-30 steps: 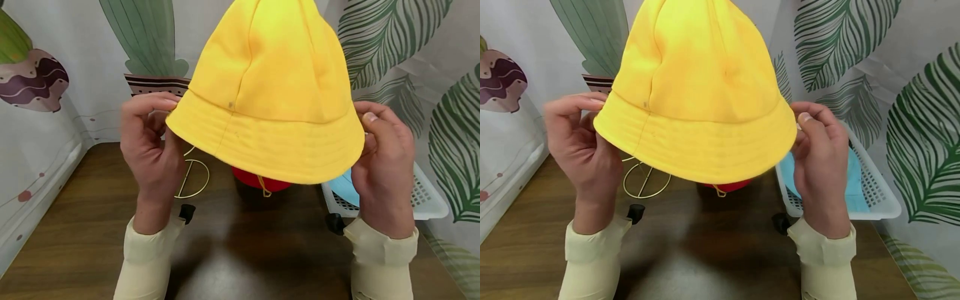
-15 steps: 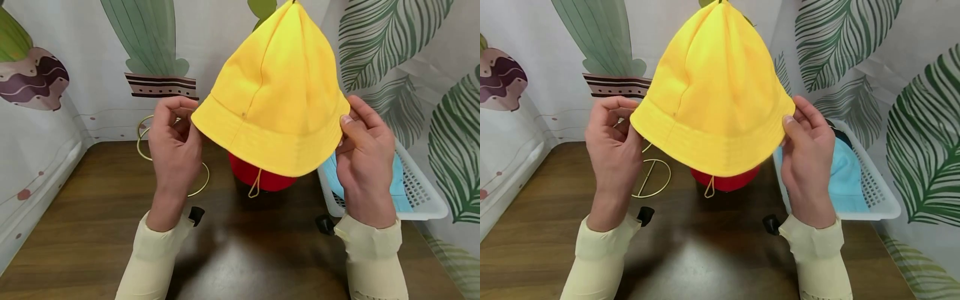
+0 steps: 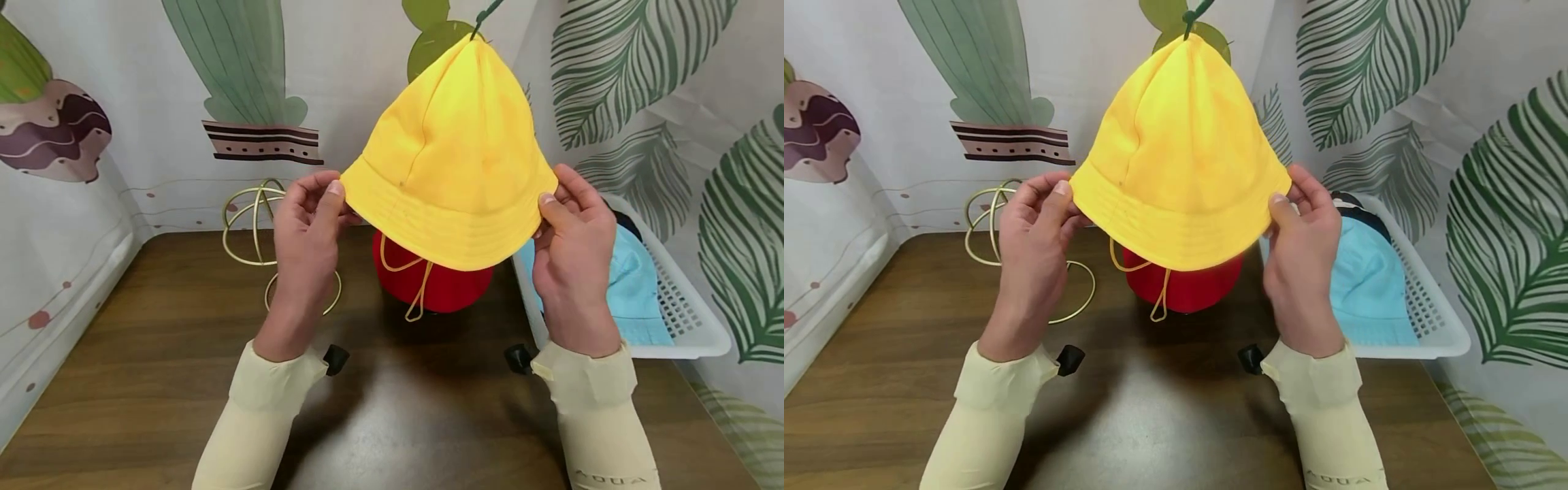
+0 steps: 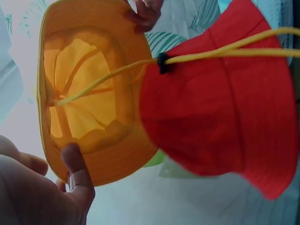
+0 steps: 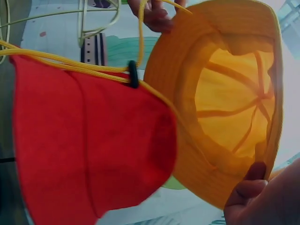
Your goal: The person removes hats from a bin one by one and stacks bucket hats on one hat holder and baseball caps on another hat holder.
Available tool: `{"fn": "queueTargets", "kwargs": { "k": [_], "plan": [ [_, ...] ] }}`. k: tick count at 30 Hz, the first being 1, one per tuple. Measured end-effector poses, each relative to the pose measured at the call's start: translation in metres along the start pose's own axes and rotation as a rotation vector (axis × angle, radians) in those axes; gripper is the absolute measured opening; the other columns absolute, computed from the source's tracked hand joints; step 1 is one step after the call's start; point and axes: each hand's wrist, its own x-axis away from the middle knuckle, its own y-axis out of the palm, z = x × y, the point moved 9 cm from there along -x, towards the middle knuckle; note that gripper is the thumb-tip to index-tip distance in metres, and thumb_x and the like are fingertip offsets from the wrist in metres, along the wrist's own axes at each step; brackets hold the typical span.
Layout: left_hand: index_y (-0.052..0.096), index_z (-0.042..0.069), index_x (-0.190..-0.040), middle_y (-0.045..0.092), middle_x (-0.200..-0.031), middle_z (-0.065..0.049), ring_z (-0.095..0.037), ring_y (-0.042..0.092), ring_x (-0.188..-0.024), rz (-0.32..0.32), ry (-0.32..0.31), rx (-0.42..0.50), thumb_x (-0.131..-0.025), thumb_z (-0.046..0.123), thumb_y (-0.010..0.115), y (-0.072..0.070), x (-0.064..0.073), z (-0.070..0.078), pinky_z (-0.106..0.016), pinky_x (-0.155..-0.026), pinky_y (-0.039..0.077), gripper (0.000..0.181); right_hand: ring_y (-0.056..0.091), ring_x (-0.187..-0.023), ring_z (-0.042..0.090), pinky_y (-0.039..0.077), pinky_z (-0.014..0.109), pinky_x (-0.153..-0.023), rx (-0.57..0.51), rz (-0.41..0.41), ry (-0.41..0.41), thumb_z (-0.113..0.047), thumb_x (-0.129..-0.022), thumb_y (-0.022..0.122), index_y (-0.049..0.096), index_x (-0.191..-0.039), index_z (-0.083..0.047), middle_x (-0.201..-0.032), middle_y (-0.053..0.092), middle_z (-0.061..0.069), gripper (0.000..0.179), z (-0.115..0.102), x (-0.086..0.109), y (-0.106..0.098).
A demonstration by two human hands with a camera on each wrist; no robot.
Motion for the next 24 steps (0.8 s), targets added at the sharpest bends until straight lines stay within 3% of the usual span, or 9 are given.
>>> {"fn": "queueTargets", "kwargs": {
  "k": [4, 10, 17, 24],
  "plan": [
    [0.062, 0.003, -0.125, 0.061, -0.111, -0.011, -0.021, 0.063, -0.088, 0.022, -0.082, 0.031, -0.107, 0.007, 0.062, 0.001, -0.002, -0.019, -0.025, -0.076, 0.056, 0.019, 0.063, -0.105, 0.024, 0.061, 0.027, -0.086, 0.104, 0.017, 0.029, 0.012, -0.103, 0.051, 0.055, -0.134, -0.001, -0.115, 0.056, 0.015, 0.034, 0.015, -0.001, 0.002],
    [0.061, 0.003, -0.129, 0.059, -0.111, -0.009, -0.021, 0.059, -0.084, 0.032, -0.134, 0.002, -0.106, 0.001, 0.061, 0.004, -0.004, -0.039, -0.025, -0.073, 0.051, 0.023, 0.060, -0.102, 0.021, 0.053, 0.024, -0.079, 0.258, 0.026, 0.044, 0.011, -0.104, 0.044, 0.054, -0.140, -0.002, -0.111, 0.054, 0.010, 0.039, 0.033, -0.004, 0.001],
    [0.058, 0.007, -0.137, 0.059, -0.112, -0.009, -0.019, 0.055, -0.087, 0.019, -0.196, -0.043, -0.108, 0.001, 0.054, 0.011, -0.002, -0.058, -0.026, -0.073, 0.046, 0.029, 0.057, -0.116, 0.022, 0.050, 0.028, -0.100, 0.295, 0.086, 0.057, 0.012, -0.104, 0.038, 0.051, -0.141, 0.006, -0.118, 0.054, 0.008, 0.039, 0.052, -0.004, -0.001],
    [0.058, 0.006, -0.140, 0.055, -0.104, -0.009, -0.023, 0.053, -0.085, 0.009, -0.238, -0.089, -0.107, -0.001, 0.050, 0.014, 0.001, -0.078, -0.037, -0.079, 0.048, 0.034, 0.058, -0.116, 0.022, 0.050, 0.031, -0.100, 0.330, 0.148, 0.105, -0.002, -0.110, 0.044, 0.052, -0.136, -0.001, -0.124, 0.054, 0.006, 0.026, 0.073, -0.003, -0.008]
  ]
}}
